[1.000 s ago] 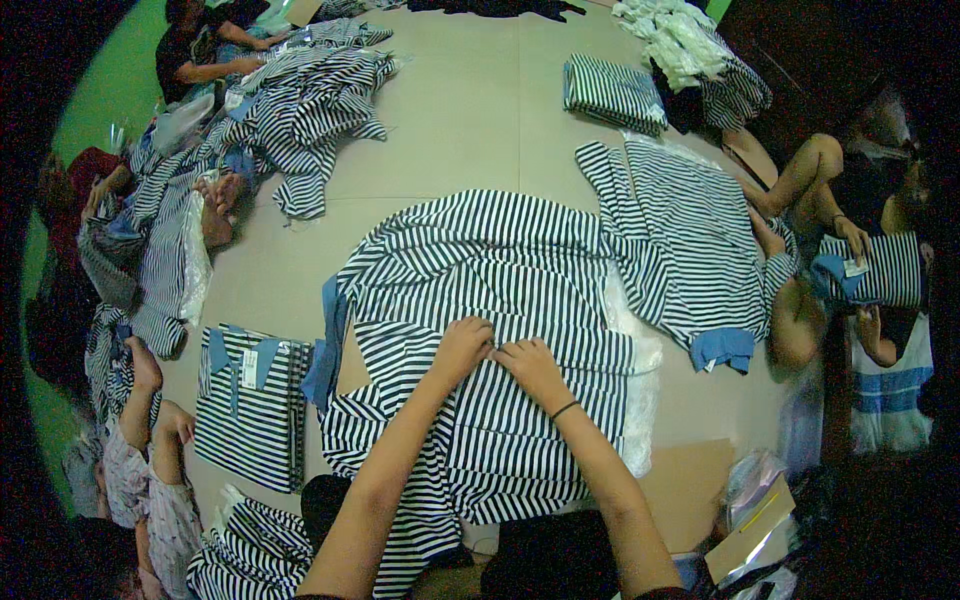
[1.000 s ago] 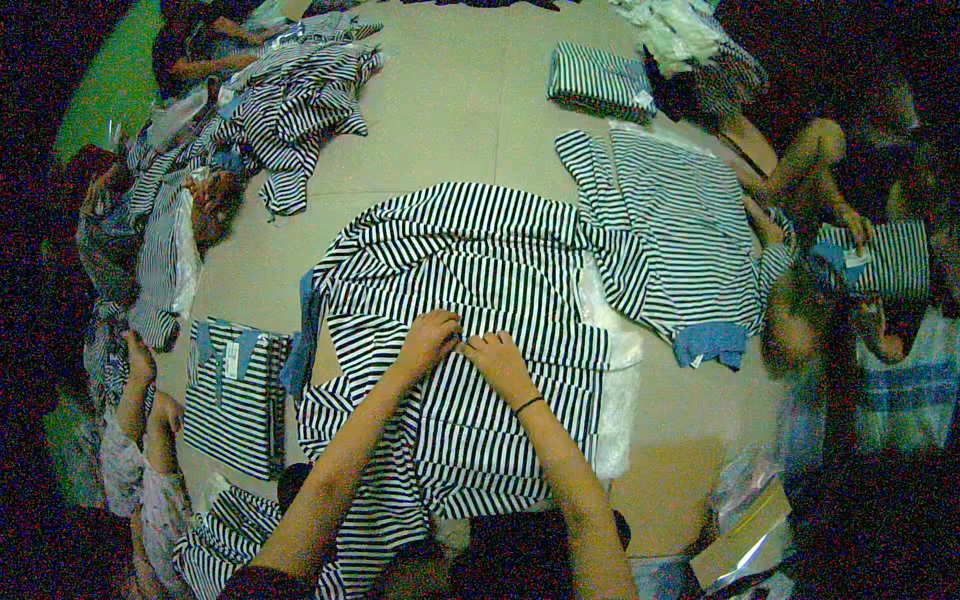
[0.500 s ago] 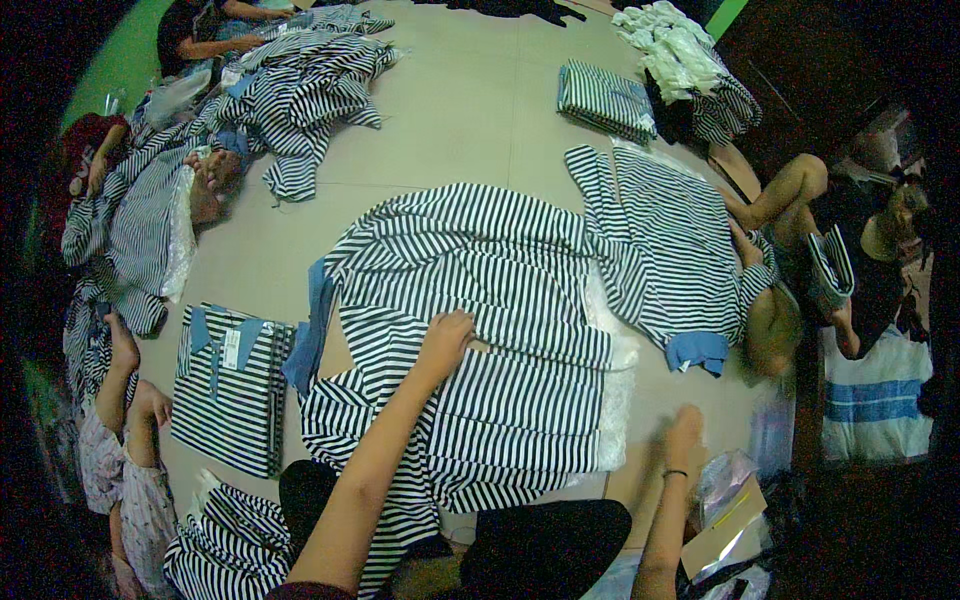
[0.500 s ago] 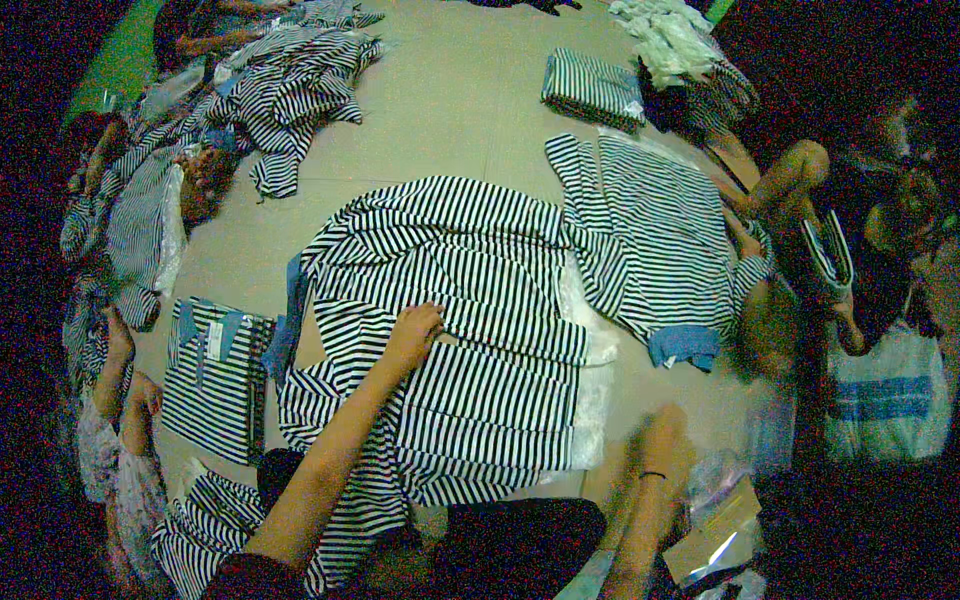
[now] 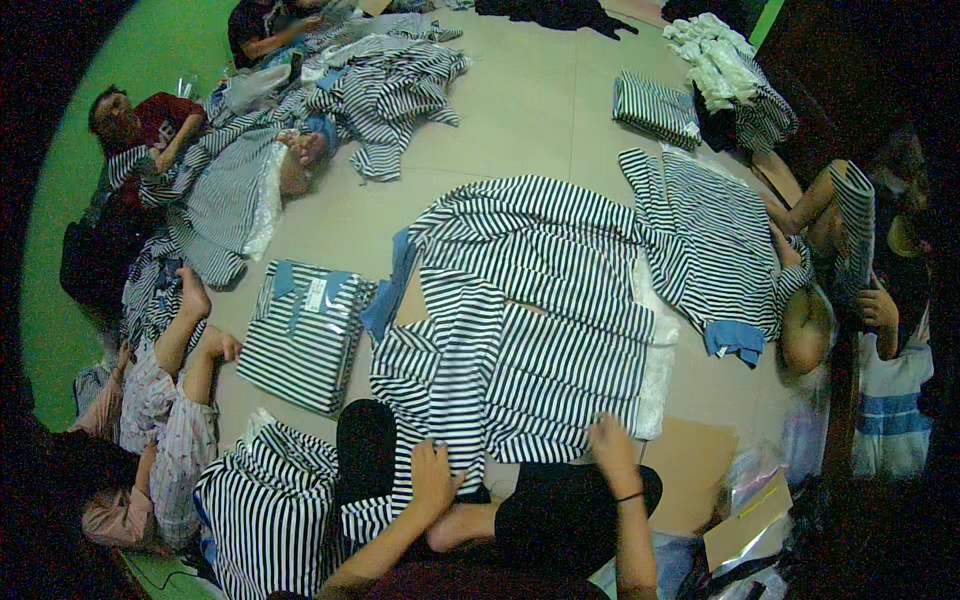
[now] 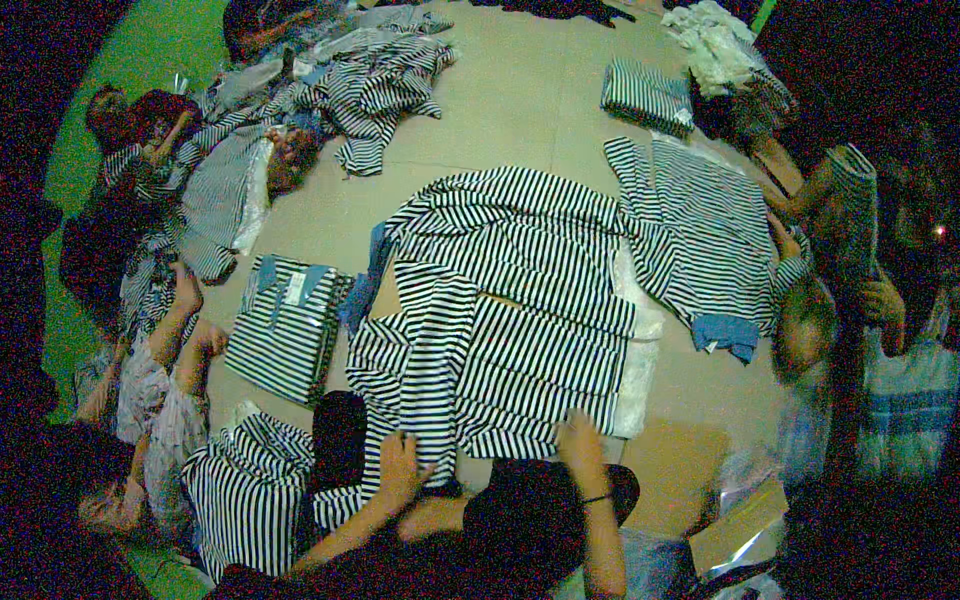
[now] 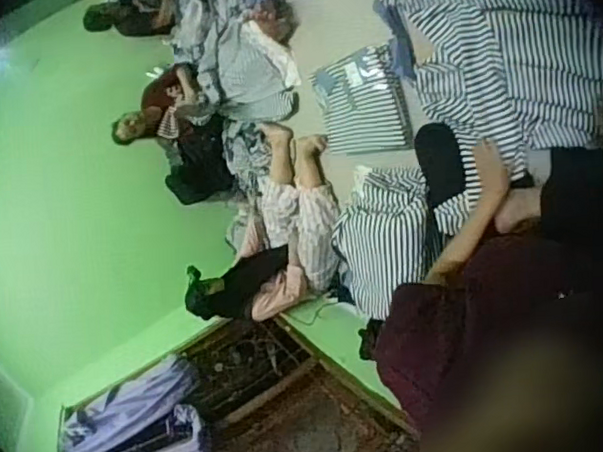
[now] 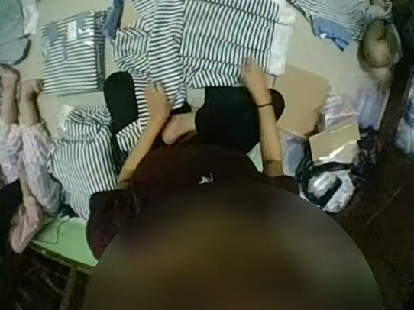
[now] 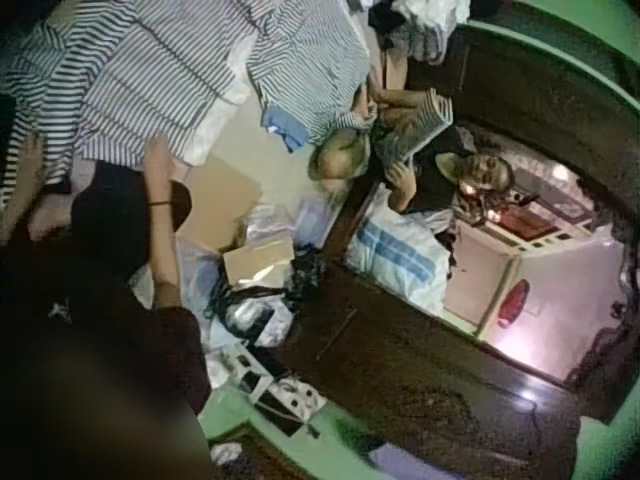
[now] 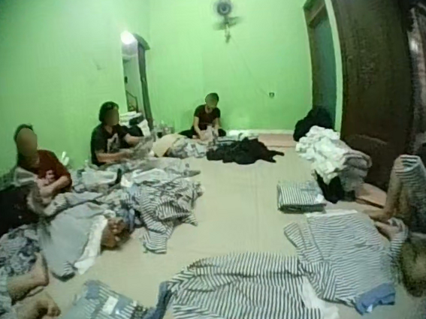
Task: The person folds striped shirts and places them into clear plastic bags. They smooth the fabric, fold sleeves and hems, and insert each folded shirt into a bag before stacking it.
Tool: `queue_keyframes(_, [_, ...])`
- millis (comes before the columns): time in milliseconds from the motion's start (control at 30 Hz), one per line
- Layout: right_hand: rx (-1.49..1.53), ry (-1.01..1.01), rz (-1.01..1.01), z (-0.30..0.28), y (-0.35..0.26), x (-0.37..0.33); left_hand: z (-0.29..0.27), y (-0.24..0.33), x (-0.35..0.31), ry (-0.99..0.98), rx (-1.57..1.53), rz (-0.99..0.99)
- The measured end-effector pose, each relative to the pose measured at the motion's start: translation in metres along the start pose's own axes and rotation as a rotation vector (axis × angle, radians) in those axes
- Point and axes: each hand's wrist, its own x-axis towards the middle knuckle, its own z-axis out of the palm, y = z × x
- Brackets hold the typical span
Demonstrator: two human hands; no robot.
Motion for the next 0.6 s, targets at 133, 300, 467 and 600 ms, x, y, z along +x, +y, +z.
queue_keyframes(133, [0.225,-0.439,-0.561,0.066,-0.076,-0.048,-0.003,-0.008,-0.031,-0.029,-0.015,0.186])
queue_keyframes(300, [0.043,-0.381,-0.631,0.11,-0.113,-0.082,-0.011,-0.027,-0.038,-0.063,0.101,0.415])
queue_keyframes(467, [0.305,-0.199,-0.647,0.089,-0.107,-0.093,-0.029,-0.038,-0.03,-0.172,-0.541,0.323])
queue_keyframes(600, [0.276,-0.25,-0.621,0.075,-0.109,-0.101,-0.036,-0.021,-0.03,-0.033,-0.684,0.311])
